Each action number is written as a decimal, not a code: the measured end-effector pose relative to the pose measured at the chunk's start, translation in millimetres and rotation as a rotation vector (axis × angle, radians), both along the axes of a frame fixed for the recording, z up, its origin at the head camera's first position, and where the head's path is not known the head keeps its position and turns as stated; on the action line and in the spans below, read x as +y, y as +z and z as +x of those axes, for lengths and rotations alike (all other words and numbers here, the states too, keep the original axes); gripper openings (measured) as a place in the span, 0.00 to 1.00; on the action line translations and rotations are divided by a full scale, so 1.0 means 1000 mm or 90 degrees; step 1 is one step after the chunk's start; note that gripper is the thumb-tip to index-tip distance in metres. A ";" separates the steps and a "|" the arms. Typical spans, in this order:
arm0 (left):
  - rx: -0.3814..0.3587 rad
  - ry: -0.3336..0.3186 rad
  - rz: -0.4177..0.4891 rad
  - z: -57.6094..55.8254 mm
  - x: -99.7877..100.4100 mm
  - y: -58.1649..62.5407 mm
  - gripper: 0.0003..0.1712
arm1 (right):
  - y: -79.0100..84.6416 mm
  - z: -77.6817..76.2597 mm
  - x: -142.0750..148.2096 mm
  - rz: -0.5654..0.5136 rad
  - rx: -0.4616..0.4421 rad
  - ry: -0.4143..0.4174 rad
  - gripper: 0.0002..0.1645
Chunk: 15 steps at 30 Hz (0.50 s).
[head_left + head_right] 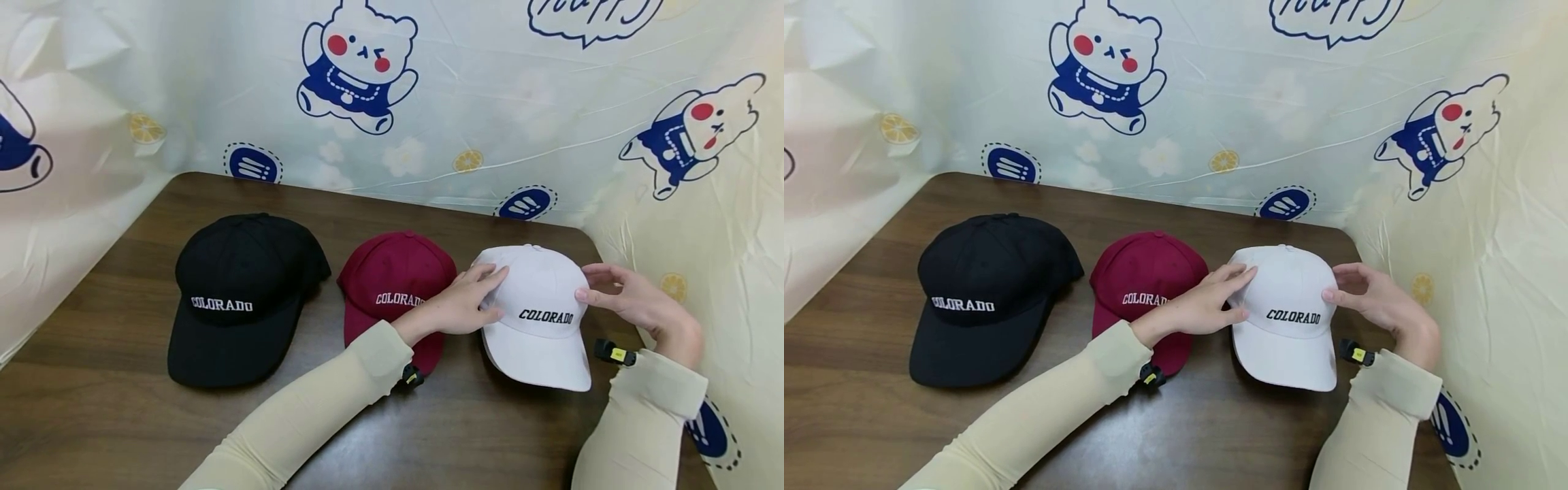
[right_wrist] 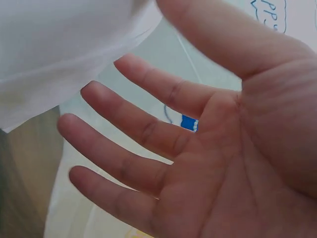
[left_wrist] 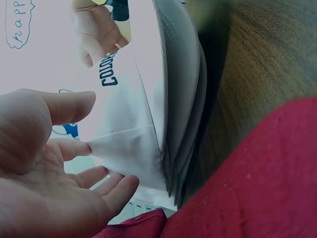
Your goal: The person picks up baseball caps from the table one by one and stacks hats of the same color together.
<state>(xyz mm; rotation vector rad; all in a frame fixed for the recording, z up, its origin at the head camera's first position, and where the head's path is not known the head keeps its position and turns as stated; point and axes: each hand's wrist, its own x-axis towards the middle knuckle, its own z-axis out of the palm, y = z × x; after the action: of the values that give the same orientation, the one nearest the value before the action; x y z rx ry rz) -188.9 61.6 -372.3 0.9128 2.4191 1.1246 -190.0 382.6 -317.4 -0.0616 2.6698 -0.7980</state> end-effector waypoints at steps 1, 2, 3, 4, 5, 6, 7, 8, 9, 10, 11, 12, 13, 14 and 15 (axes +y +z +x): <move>-0.001 -0.001 0.001 0.000 0.000 0.000 0.42 | 0.001 0.000 -0.001 0.005 0.010 0.005 0.48; -0.002 -0.001 0.002 0.000 0.000 0.000 0.41 | 0.003 0.001 -0.001 0.013 0.020 0.010 0.47; -0.001 -0.002 0.003 -0.001 0.000 0.000 0.41 | 0.004 0.002 -0.002 0.022 0.030 0.014 0.47; 0.000 -0.004 0.005 -0.001 -0.001 0.001 0.41 | 0.005 0.003 -0.002 0.028 0.037 0.019 0.46; 0.001 -0.005 0.008 -0.002 -0.001 0.001 0.40 | 0.007 0.004 -0.003 0.035 0.043 0.024 0.46; 0.006 -0.007 0.011 -0.003 -0.002 0.002 0.40 | 0.009 0.005 -0.003 0.041 0.047 0.030 0.45; 0.010 -0.008 0.017 -0.004 -0.003 0.004 0.39 | 0.010 0.007 -0.004 0.047 0.048 0.034 0.44; 0.017 -0.009 0.022 -0.005 -0.005 0.005 0.38 | 0.012 0.009 -0.005 0.052 0.047 0.037 0.44; 0.025 -0.009 0.028 -0.005 -0.007 0.008 0.38 | 0.013 0.011 -0.005 0.055 0.046 0.040 0.43; 0.033 -0.008 0.035 -0.006 -0.009 0.011 0.37 | 0.015 0.013 -0.006 0.058 0.044 0.042 0.43; 0.045 -0.006 0.042 -0.007 -0.012 0.015 0.36 | 0.017 0.015 -0.007 0.060 0.045 0.046 0.43; 0.056 -0.001 0.048 -0.007 -0.016 0.020 0.35 | 0.019 0.017 -0.009 0.061 0.046 0.048 0.43; 0.065 0.005 0.053 -0.008 -0.021 0.024 0.35 | 0.020 0.019 -0.010 0.063 0.047 0.049 0.42; 0.077 0.014 0.057 -0.008 -0.027 0.028 0.34 | 0.022 0.021 -0.011 0.065 0.050 0.049 0.42; 0.088 0.024 0.060 -0.009 -0.034 0.033 0.33 | 0.024 0.022 -0.013 0.069 0.055 0.048 0.42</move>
<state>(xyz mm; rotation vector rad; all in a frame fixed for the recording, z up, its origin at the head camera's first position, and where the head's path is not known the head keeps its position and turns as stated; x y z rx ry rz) -197.5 28.0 -339.2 1.0081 2.5216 1.2364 -168.0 369.6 -293.7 -0.1728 2.7686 -0.6405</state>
